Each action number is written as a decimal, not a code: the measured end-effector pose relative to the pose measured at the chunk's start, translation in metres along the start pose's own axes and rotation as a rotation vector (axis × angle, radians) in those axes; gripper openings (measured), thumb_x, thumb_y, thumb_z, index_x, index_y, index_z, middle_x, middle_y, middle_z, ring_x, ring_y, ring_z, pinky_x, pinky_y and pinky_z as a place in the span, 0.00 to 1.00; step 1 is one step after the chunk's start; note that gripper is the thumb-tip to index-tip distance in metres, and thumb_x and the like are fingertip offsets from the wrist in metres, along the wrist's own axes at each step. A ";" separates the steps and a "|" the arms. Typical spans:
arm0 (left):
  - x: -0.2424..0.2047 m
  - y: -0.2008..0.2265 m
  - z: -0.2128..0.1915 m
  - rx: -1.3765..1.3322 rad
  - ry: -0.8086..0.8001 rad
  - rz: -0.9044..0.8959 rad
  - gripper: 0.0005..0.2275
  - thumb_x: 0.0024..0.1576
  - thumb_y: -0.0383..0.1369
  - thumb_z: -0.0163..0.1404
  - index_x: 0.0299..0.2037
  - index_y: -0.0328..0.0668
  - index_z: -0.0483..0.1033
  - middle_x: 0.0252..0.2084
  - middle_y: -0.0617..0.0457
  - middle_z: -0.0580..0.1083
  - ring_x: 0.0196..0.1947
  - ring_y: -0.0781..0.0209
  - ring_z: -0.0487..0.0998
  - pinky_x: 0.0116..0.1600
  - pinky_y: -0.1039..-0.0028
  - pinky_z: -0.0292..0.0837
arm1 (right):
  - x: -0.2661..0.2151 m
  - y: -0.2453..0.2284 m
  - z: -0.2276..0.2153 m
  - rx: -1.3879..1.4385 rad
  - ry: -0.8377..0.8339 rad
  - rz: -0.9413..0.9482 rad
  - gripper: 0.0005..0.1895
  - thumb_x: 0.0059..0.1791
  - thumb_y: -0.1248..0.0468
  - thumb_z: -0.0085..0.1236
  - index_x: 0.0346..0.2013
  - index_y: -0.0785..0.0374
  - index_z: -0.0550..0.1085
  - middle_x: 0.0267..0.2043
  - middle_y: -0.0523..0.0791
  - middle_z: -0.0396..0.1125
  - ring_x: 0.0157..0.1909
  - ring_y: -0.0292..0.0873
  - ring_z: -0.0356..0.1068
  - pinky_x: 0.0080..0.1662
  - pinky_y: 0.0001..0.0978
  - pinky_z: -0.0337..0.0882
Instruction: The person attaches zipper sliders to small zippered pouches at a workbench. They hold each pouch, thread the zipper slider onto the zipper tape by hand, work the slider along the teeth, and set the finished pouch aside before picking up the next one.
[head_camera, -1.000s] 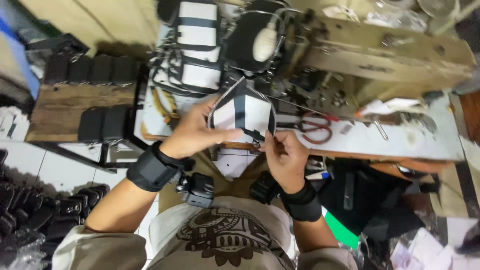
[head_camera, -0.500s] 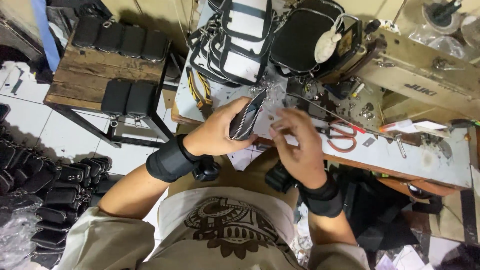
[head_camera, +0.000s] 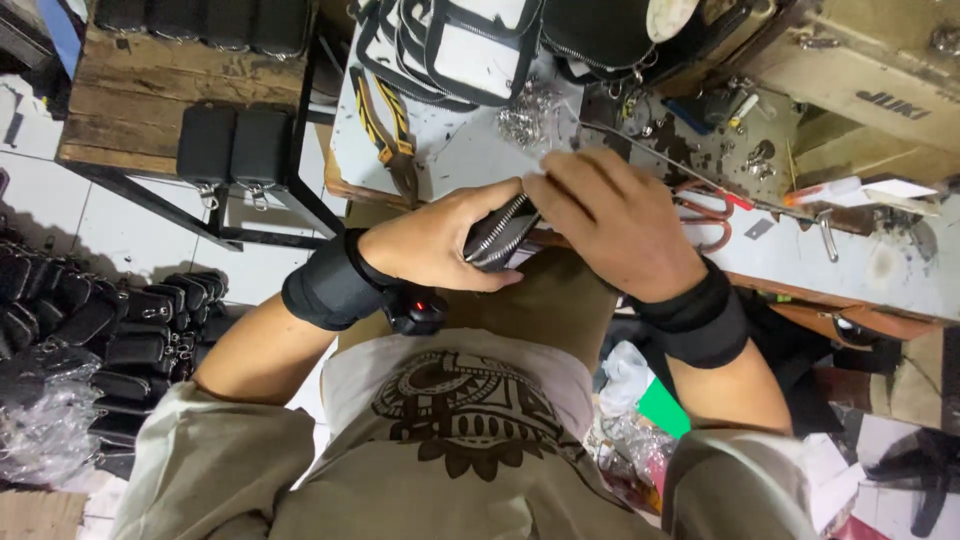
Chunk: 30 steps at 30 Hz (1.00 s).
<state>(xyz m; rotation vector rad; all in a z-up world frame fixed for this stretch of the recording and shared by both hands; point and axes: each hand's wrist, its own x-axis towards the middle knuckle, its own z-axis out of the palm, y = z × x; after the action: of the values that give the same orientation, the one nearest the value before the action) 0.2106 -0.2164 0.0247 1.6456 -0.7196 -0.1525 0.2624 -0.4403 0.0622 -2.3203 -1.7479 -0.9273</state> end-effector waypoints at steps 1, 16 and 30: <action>0.004 0.010 -0.003 -0.056 0.042 0.020 0.26 0.49 0.31 0.67 0.57 0.37 0.70 0.46 0.41 0.76 0.47 0.53 0.75 0.49 0.62 0.75 | 0.002 0.003 0.008 -0.019 0.059 0.043 0.14 0.58 0.75 0.51 0.57 0.62 0.73 0.53 0.51 0.62 0.48 0.52 0.68 0.37 0.38 0.76; 0.033 0.016 0.011 -0.315 0.702 -0.731 0.58 0.43 0.54 0.57 0.74 0.39 0.26 0.79 0.44 0.33 0.79 0.55 0.36 0.76 0.65 0.39 | -0.016 -0.075 0.074 0.047 0.288 0.441 0.19 0.49 0.50 0.67 0.38 0.58 0.70 0.41 0.44 0.64 0.35 0.43 0.74 0.36 0.31 0.75; 0.017 -0.023 -0.006 -0.251 0.541 -0.100 0.31 0.42 0.29 0.73 0.52 0.31 0.66 0.35 0.50 0.69 0.41 0.61 0.75 0.45 0.76 0.76 | -0.044 -0.055 0.065 0.724 0.233 0.416 0.14 0.51 0.77 0.50 0.50 0.66 0.76 0.49 0.53 0.69 0.48 0.60 0.75 0.41 0.46 0.77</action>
<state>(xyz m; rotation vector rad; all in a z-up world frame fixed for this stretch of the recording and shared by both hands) 0.2357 -0.2199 0.0095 1.3923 -0.1964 0.1265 0.2321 -0.4316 -0.0283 -1.8797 -1.1643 -0.3768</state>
